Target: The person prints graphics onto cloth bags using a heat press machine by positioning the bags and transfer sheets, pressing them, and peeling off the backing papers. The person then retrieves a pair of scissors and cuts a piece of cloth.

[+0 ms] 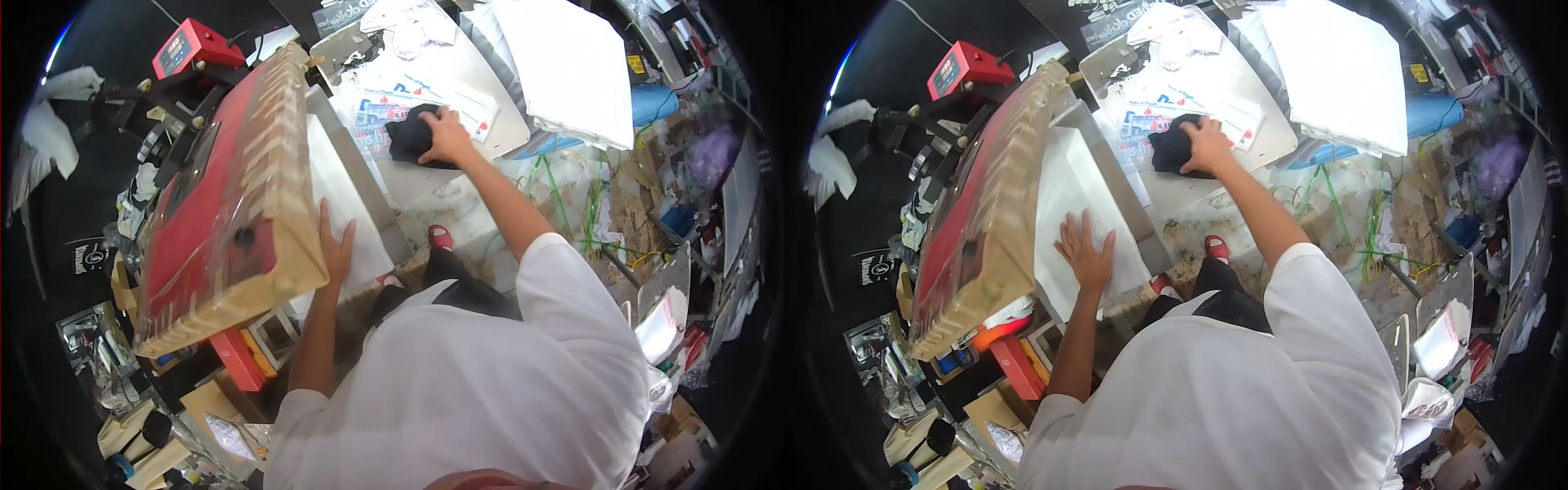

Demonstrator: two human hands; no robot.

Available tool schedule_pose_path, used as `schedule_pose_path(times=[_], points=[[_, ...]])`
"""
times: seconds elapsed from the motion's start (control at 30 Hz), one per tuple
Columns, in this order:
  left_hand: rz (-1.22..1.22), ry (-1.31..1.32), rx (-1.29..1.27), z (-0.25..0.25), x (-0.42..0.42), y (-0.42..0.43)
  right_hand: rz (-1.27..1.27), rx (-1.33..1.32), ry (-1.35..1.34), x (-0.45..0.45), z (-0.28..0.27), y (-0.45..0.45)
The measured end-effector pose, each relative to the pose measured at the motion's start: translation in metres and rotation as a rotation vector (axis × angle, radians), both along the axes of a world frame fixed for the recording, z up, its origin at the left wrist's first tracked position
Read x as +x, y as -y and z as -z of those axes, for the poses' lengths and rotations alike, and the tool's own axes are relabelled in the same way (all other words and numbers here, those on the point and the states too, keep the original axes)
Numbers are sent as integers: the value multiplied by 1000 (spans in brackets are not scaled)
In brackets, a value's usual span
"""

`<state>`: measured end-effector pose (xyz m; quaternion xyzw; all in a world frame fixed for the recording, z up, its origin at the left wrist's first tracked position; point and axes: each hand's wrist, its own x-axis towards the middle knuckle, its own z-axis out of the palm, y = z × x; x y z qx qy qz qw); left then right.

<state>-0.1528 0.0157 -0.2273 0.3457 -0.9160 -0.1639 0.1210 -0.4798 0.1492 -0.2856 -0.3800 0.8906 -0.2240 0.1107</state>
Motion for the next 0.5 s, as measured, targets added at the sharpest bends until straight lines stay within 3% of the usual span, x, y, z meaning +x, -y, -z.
schedule_pose_path(times=[0.13, 0.3, 0.37, 0.43, 0.5], points=[[15, 46, -13, -5, -6, 2, -58, -11, 59, 4, 18, 13], [6, 17, 49, -12, -7, 0, -157, -189, 286, 35, -34, -16], [3, 21, 39, -11, -10, 0, -257, -245, 257, 50, 4, -17], [-1, 26, 31, -9, -9, 0, -434, -189, 62, 55, 44, -15], [-1, 32, 15, -11, -11, 2, -401, -199, 22, 54, 39, -4]])
